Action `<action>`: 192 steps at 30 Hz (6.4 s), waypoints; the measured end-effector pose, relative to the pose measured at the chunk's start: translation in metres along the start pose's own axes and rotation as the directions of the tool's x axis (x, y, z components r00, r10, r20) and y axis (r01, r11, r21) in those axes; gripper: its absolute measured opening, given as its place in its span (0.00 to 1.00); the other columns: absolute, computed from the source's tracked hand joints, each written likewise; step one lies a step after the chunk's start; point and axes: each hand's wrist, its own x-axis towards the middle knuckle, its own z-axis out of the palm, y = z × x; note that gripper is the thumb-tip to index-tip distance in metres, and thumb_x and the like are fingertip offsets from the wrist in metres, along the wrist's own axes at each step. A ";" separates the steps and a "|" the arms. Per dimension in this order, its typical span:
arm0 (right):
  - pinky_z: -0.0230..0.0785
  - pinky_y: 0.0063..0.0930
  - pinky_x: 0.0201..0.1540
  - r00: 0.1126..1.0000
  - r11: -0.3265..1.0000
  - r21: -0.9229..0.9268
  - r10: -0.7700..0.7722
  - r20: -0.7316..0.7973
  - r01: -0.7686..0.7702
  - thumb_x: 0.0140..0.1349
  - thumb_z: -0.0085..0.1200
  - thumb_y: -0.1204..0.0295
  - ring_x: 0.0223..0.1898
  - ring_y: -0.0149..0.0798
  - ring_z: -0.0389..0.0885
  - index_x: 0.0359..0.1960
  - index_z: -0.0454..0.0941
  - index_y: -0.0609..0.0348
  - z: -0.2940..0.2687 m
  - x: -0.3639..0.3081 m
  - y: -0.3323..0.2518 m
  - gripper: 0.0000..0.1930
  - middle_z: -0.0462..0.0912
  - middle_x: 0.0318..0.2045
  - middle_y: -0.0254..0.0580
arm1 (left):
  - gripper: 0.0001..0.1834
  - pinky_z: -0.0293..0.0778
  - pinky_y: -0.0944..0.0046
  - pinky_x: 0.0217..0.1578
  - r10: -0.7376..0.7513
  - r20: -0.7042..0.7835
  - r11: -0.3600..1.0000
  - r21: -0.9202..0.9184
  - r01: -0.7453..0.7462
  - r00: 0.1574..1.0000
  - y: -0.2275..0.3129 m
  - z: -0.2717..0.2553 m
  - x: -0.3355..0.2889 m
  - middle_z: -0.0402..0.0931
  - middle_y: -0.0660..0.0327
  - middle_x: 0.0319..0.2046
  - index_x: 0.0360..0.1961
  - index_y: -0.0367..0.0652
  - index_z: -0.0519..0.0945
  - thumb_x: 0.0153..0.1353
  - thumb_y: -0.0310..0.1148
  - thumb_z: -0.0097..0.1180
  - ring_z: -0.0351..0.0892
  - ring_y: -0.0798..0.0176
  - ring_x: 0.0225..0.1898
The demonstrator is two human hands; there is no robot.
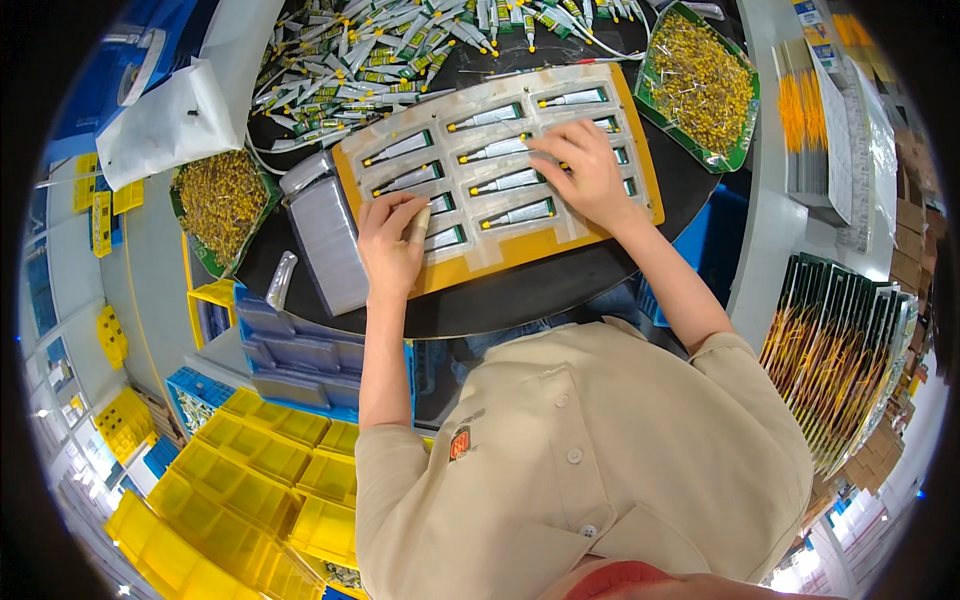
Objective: The person assembles small electronic components by placing them into a yellow tray with multiple slots. They pick up components from a pile, align them, and insert them into the tray, repeating this process throughout the clip.
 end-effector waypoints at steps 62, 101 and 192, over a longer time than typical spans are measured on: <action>0.65 0.39 0.48 0.985 0.985 -0.105 -0.125 0.120 0.138 0.57 0.64 0.69 0.43 0.43 0.73 0.30 0.81 0.51 -0.067 0.005 0.101 0.04 0.79 0.34 0.32 | 0.16 0.70 0.51 0.49 -0.051 -0.189 0.998 0.014 0.054 0.981 0.064 0.044 -0.008 0.79 0.57 0.38 0.47 0.46 0.86 0.56 0.30 0.67 0.74 0.48 0.43; 0.66 0.42 0.58 0.986 0.987 0.117 -0.122 0.115 0.109 0.54 0.64 0.75 0.54 0.48 0.74 0.44 0.85 0.52 0.025 -0.017 -0.056 0.14 0.81 0.50 0.40 | 0.12 0.68 0.54 0.49 -0.058 0.178 0.991 0.125 0.036 0.982 0.000 -0.052 -0.052 0.75 0.58 0.39 0.38 0.44 0.81 0.51 0.23 0.65 0.72 0.50 0.45; 0.47 0.58 0.74 0.965 0.995 0.027 -0.098 0.242 0.094 0.46 0.72 0.61 0.66 0.49 0.69 0.49 0.86 0.42 -0.093 -0.126 -0.031 0.24 0.79 0.60 0.35 | 0.34 0.31 0.30 0.71 -0.113 0.225 0.904 0.428 0.006 0.968 0.014 0.051 0.020 0.49 0.50 0.76 0.73 0.58 0.65 0.67 0.55 0.50 0.42 0.41 0.77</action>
